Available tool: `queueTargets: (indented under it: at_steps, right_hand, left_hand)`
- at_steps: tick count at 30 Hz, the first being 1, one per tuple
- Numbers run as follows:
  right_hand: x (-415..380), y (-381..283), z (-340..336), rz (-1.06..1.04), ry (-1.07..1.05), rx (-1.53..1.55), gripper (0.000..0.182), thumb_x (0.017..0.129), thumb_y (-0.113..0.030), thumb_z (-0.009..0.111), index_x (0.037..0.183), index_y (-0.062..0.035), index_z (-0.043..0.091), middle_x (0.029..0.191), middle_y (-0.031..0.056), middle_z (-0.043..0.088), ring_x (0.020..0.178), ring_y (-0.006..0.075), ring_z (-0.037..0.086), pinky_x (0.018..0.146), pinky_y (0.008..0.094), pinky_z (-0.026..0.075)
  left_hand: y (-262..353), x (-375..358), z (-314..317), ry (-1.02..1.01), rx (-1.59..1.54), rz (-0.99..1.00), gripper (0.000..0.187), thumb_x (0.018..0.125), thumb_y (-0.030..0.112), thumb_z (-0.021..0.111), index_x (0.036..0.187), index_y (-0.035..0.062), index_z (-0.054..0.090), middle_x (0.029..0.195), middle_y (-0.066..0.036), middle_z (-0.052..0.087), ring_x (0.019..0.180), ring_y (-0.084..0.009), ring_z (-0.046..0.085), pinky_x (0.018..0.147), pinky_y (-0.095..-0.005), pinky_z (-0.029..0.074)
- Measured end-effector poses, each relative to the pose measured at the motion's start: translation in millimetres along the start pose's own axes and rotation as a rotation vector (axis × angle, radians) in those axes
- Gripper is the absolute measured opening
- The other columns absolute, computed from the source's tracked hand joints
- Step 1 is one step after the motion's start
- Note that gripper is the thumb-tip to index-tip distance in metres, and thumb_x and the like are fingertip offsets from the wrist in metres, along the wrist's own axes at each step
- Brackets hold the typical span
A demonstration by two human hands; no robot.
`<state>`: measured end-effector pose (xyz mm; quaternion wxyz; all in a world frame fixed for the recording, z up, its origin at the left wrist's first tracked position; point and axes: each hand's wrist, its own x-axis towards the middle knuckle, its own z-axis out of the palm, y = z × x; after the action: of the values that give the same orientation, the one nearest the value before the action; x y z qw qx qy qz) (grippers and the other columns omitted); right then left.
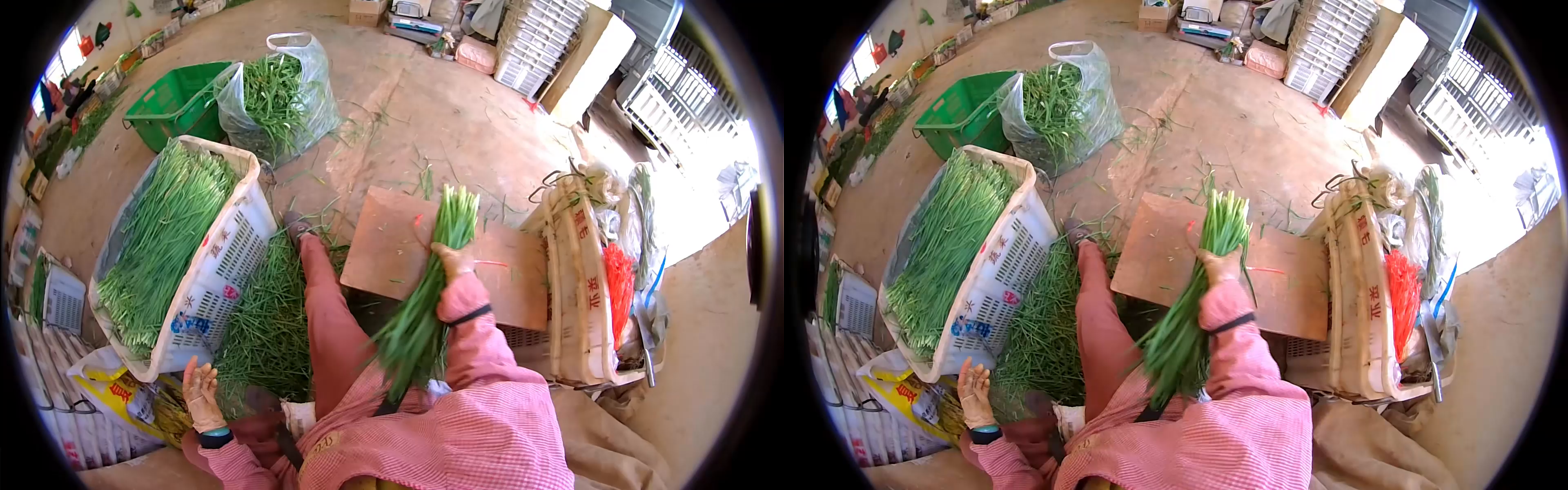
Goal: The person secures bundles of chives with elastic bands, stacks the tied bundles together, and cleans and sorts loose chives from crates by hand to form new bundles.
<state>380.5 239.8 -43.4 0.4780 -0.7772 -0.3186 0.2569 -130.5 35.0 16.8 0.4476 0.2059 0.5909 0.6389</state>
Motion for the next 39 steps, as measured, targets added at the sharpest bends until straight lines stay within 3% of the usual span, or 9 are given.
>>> queueTargets:
  at_steps: [1,3,11,19,24,27,32,37,39]
  right_hand:
    - [0.1,6.7,25.2,-0.069,0.233,-0.354,0.075,0.066,-0.016,0.071,0.125,0.0034,0.029,0.104,0.0201,0.053,0.087,0.0248,0.058,0.073,0.0359,0.05]
    - [-29.7,-24.0,37.1,0.242,0.085,-0.519,0.099,0.064,-0.019,0.072,0.133,-0.0004,0.005,0.124,0.0224,0.034,0.104,0.029,0.05,0.084,0.0365,0.044]
    - [-29.6,-32.7,47.5,0.302,0.133,-0.521,0.107,0.061,-0.025,0.076,0.136,-0.0073,0.002,0.135,0.019,0.023,0.115,0.0338,0.04,0.091,0.0402,0.041]
    - [-44.1,-47.5,41.1,-0.224,0.196,-0.896,0.101,0.06,-0.036,0.073,0.137,-0.0106,0.012,0.141,0.0155,0.015,0.128,0.0327,0.019,0.103,0.0409,0.021]
    - [-38.0,-90.7,83.9,-0.729,0.122,-0.688,0.074,0.068,-0.022,0.068,0.13,-0.0068,0.031,0.132,0.0196,0.032,0.12,0.0365,0.033,0.098,0.0424,0.029]
    - [-62.0,-120.2,145.5,-0.947,-0.283,-0.417,0.054,0.07,-0.017,0.066,0.119,-0.0066,0.045,0.118,0.0208,0.047,0.108,0.0367,0.045,0.092,0.0404,0.036]
    - [-134.6,-181.9,254.7,-1.132,-0.597,-0.044,0.026,0.071,-0.007,0.061,0.097,-0.0058,0.058,0.102,0.0139,0.056,0.101,0.0309,0.051,0.088,0.0383,0.04]
    - [-152.5,-170.0,344.6,-0.922,-0.79,-0.028,0.028,0.078,-0.005,0.055,0.106,-0.0064,0.054,0.111,0.0143,0.052,0.107,0.0313,0.047,0.094,0.0376,0.037]
    - [-157.2,-153.5,353.6,-1.19,-0.626,-0.162,0.032,0.079,-0.006,0.053,0.112,-0.0079,0.052,0.116,0.0125,0.05,0.113,0.0323,0.043,0.096,0.0378,0.035]
  left_hand:
    - [0.1,1.4,6.8,0.003,0.013,-0.012,0.038,0.084,0.019,0.056,0.118,0.0058,0.047,0.089,-0.004,0.059,0.073,-0.0102,0.058,0.062,-0.0179,0.043]
    - [-2.8,3.5,11.5,0.007,0.041,-0.015,0.038,0.084,0.019,0.056,0.118,0.0058,0.047,0.089,-0.004,0.059,0.074,-0.0102,0.058,0.063,-0.0181,0.043]
    - [-14.7,12.1,-0.3,-0.03,0.014,-0.01,0.038,0.083,0.02,0.056,0.116,0.0042,0.048,0.087,-0.005,0.06,0.074,-0.012,0.059,0.063,-0.0197,0.044]
    - [19.9,22.9,-5.9,0.0,0.088,0.106,0.052,0.077,0.028,0.062,0.115,-0.0027,0.047,0.09,-0.01,0.063,0.078,-0.0133,0.06,0.069,-0.0201,0.045]
    - [35.2,79.2,1.9,-0.174,0.068,0.246,0.045,0.077,0.016,0.063,0.115,-0.0013,0.047,0.092,-0.008,0.061,0.083,-0.0134,0.058,0.075,-0.0215,0.044]
    - [53.8,114.6,29.7,-0.178,0.158,0.243,0.044,0.075,0.013,0.065,0.114,-0.0004,0.049,0.093,-0.006,0.06,0.086,-0.0131,0.057,0.078,-0.0246,0.044]
    - [79.1,182.8,65.4,-0.292,0.719,0.487,0.051,0.073,0.023,0.065,0.118,0.0081,0.048,0.111,-0.01,0.056,0.103,-0.0213,0.052,0.091,-0.0333,0.038]
    - [64.0,264.4,96.4,-0.39,1.227,0.527,0.065,0.07,0.027,0.065,0.126,0.0089,0.038,0.127,-0.012,0.042,0.115,-0.0276,0.041,0.097,-0.0355,0.033]
    - [47.9,292.5,111.7,-0.349,1.498,0.551,0.072,0.068,0.031,0.066,0.129,0.0096,0.034,0.131,-0.01,0.038,0.119,-0.0265,0.037,0.1,-0.036,0.029]
